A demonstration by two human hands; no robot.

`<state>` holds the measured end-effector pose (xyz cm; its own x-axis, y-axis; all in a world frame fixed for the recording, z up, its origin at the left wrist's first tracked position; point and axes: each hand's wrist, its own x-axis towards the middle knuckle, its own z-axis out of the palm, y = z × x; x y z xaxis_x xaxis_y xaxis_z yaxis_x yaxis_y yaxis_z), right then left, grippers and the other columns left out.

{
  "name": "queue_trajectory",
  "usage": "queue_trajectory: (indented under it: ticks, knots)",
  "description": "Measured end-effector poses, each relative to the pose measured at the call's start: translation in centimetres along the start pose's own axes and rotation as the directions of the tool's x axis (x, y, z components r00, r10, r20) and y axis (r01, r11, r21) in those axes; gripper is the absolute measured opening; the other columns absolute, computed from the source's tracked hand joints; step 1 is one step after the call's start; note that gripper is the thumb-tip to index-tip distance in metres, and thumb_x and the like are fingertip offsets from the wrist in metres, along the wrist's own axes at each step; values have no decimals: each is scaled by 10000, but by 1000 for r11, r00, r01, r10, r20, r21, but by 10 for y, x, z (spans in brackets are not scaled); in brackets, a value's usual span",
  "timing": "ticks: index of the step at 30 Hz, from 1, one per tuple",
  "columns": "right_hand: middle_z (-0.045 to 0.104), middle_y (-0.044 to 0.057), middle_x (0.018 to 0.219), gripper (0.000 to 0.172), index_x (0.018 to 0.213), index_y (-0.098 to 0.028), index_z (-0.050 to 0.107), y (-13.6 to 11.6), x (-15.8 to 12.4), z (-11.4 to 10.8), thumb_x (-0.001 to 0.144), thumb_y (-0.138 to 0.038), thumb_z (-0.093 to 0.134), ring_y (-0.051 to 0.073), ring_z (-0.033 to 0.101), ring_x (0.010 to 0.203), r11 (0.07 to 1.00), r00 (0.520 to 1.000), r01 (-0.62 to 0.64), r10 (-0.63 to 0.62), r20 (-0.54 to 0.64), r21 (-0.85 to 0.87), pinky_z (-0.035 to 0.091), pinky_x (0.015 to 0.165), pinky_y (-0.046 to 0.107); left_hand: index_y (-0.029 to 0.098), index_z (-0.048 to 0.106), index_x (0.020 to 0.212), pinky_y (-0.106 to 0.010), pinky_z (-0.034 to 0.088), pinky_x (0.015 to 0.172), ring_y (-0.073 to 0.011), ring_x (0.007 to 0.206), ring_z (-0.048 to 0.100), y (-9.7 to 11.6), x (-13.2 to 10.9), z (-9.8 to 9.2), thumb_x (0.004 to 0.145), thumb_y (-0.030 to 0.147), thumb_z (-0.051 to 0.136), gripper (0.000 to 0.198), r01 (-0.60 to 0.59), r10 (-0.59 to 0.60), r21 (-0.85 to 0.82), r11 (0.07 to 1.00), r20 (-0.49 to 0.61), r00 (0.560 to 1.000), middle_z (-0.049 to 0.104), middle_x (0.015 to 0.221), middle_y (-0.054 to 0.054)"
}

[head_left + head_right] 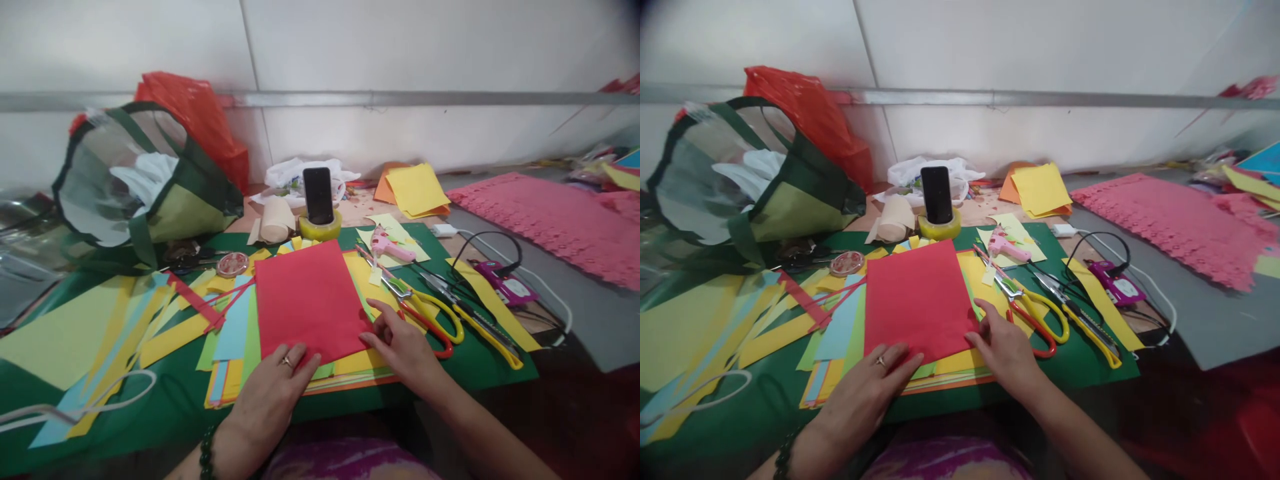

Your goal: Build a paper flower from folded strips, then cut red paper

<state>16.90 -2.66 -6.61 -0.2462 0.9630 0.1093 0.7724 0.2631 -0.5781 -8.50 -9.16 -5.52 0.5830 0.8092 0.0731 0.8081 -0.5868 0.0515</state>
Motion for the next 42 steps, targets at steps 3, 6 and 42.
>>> queue_trajectory:
  ticks: [3,6,42]
  knots:
    - [639,-28,704,416,1268,-164,505,1,-3,4,874,-268,587,146,581,532,1000,997,24,-25,-71,-10,454,501,256,156,578,1283,-334,504,876,-224,998,580,1,1,-3,792,-40,442,546,-57,57,15,998,-1,998,643,1223,-112]
    - [650,40,803,191,1076,-173,613,-1,-7,5,931,-245,511,160,595,623,960,950,207,-244,-196,-190,454,549,266,160,548,1327,-371,506,842,-244,958,582,7,4,-7,885,121,501,446,-60,60,4,998,15,998,650,1205,-123]
    - [713,134,1030,409,1105,-95,665,11,-49,-9,790,36,440,254,601,914,583,746,558,-664,51,-590,518,767,364,126,591,1260,-385,458,892,-266,982,618,15,-52,-6,932,513,486,518,100,-54,213,972,-213,976,700,1130,-127]
